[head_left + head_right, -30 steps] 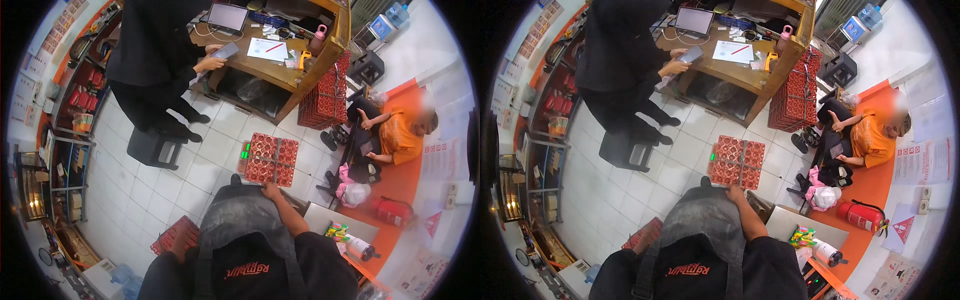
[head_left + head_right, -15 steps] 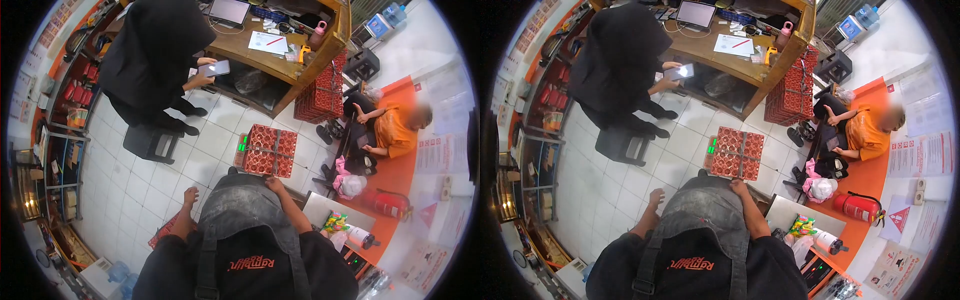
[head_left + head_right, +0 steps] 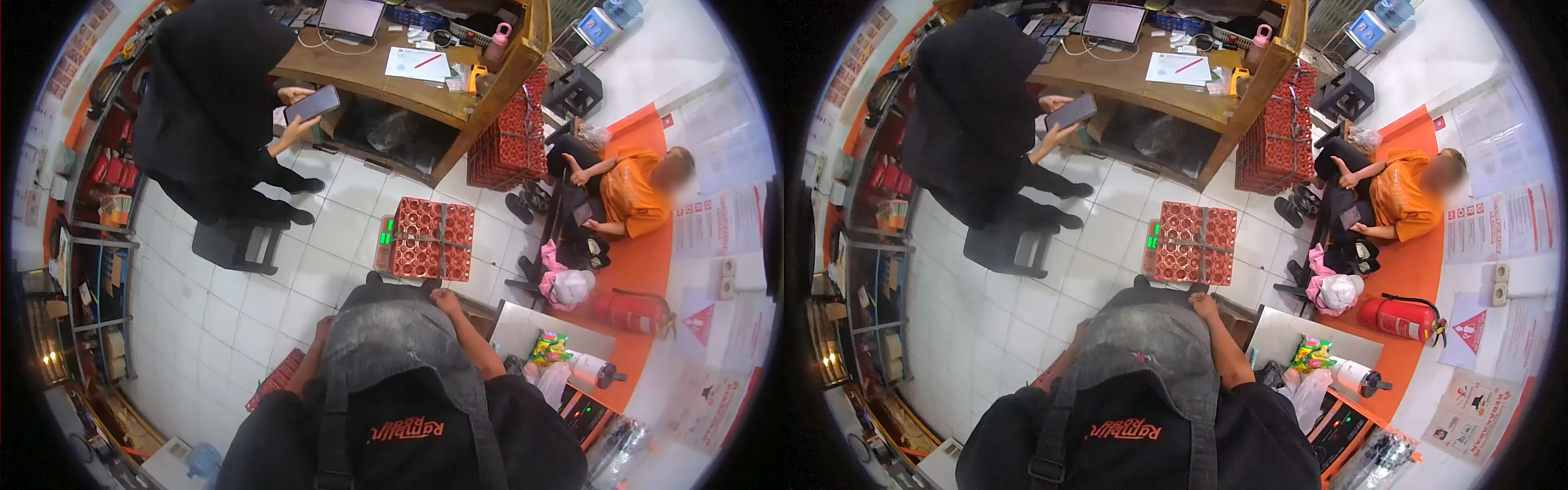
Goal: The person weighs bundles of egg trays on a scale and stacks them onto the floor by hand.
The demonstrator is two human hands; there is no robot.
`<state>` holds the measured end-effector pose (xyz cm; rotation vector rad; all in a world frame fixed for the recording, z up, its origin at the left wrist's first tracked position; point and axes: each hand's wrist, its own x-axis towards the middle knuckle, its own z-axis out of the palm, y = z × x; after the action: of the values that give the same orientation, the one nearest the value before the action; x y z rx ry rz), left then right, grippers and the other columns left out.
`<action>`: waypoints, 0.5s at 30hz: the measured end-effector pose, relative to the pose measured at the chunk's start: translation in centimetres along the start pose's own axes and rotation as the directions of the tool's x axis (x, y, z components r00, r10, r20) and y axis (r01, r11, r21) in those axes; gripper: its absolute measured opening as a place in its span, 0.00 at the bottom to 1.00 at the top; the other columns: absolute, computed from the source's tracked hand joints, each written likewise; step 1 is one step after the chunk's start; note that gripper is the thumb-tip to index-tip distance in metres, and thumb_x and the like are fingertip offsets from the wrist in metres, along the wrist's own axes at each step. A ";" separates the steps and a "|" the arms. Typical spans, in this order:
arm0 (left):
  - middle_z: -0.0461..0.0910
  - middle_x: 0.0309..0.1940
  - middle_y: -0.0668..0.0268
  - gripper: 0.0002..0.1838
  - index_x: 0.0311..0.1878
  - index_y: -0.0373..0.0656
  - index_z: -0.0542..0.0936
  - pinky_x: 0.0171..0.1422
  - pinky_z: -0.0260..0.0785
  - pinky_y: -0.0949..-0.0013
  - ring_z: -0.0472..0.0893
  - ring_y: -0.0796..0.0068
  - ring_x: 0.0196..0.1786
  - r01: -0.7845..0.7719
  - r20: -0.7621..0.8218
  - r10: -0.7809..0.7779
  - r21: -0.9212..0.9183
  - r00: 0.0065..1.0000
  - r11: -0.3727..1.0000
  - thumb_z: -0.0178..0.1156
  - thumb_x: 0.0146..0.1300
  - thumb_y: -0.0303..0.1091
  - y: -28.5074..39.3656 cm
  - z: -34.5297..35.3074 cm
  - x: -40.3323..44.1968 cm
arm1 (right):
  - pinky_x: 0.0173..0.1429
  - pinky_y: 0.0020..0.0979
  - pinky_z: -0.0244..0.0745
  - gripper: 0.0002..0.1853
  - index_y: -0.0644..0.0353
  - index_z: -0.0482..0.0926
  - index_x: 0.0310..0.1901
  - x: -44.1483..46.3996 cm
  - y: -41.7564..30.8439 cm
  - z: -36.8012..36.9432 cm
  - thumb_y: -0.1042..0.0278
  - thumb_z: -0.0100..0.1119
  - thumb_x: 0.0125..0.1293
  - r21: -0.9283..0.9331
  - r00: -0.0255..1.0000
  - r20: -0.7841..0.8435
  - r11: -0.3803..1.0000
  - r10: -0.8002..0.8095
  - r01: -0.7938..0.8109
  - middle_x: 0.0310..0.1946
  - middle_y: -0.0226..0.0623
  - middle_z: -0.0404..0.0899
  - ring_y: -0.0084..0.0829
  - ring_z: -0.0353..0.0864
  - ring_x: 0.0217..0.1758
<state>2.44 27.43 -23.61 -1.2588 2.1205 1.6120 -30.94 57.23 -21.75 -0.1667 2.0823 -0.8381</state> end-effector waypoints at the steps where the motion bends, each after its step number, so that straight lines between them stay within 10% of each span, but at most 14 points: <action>1: 0.83 0.49 0.56 0.16 0.49 0.39 0.84 0.60 0.71 0.67 0.82 0.65 0.53 -0.028 0.002 0.028 -0.018 1.000 0.999 0.54 0.69 0.40 0.7 -0.2 0.0 | 0.57 0.31 0.76 0.20 0.62 0.82 0.49 0.0 -0.3 -0.2 0.59 0.64 0.59 -0.018 1.000 -0.019 1.000 0.000 0.000 0.43 0.42 0.86 0.33 0.85 0.48; 5: 0.84 0.45 0.60 0.16 0.49 0.40 0.83 0.49 0.74 0.66 0.83 0.68 0.46 -0.121 -0.031 0.119 -0.043 0.992 0.992 0.54 0.67 0.39 0.1 -0.4 1.8 | 0.57 0.32 0.76 0.19 0.62 0.83 0.47 0.0 -0.8 -0.1 0.58 0.65 0.60 -0.053 0.999 -0.039 0.999 -0.006 0.004 0.43 0.44 0.86 0.36 0.85 0.49; 7: 0.83 0.40 0.66 0.15 0.49 0.42 0.81 0.37 0.73 0.68 0.81 0.73 0.38 0.241 0.025 -0.256 -0.434 0.966 0.868 0.54 0.66 0.40 3.3 -1.7 0.5 | 0.56 0.32 0.76 0.18 0.63 0.82 0.48 0.2 -0.7 0.1 0.59 0.65 0.60 -0.034 1.000 -0.015 0.999 0.005 -0.006 0.43 0.43 0.86 0.34 0.85 0.48; 15: 0.81 0.41 0.68 0.16 0.53 0.47 0.77 0.35 0.70 0.68 0.78 0.75 0.36 0.375 -0.016 -0.454 -0.537 0.891 0.755 0.55 0.65 0.42 3.0 -4.2 -1.3 | 0.49 0.28 0.76 0.14 0.65 0.80 0.48 1.2 0.5 0.5 0.69 0.61 0.62 -0.002 0.999 0.019 1.000 -0.031 0.031 0.39 0.36 0.85 0.24 0.82 0.40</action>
<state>2.43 24.62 -19.07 -1.9011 1.3274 1.9845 -31.21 56.85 -23.08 -0.2077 2.0675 -0.8491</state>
